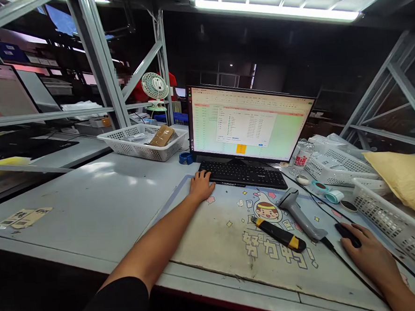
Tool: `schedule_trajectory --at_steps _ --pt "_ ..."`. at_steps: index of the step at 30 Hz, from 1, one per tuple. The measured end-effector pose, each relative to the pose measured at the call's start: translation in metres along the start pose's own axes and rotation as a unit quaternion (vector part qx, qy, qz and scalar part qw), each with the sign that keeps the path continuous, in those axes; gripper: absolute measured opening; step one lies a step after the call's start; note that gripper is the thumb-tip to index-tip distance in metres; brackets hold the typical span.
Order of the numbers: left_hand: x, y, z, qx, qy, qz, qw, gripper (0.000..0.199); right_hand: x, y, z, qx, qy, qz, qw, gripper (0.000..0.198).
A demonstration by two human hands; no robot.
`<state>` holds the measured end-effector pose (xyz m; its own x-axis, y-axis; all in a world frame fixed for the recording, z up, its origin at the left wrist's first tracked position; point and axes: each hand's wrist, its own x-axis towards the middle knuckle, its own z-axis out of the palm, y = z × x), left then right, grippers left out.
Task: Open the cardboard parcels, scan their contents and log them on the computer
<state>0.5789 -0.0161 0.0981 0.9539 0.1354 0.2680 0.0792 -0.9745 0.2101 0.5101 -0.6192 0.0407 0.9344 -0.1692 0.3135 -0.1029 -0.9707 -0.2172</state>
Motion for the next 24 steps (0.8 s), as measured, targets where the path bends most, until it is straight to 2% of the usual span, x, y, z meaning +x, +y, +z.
schedule_trajectory --at_steps 4,9,16,24 --pt "0.001 -0.001 0.002 0.0 0.001 0.0 1.0 0.059 -0.006 -0.009 -0.005 0.003 0.022 0.019 1.0 0.072" --pt "0.0 0.0 0.003 0.002 0.004 -0.005 1.0 0.058 -0.012 -0.018 -0.007 0.003 0.032 0.004 0.999 0.071" --pt "-0.002 0.001 -0.003 0.003 0.003 -0.002 1.0 0.057 -0.01 -0.019 -0.005 -0.005 0.036 0.001 0.999 0.076" --pt "-0.002 0.001 0.003 0.005 0.009 -0.004 1.0 0.056 -0.011 -0.018 -0.007 -0.01 0.029 0.001 1.0 0.076"
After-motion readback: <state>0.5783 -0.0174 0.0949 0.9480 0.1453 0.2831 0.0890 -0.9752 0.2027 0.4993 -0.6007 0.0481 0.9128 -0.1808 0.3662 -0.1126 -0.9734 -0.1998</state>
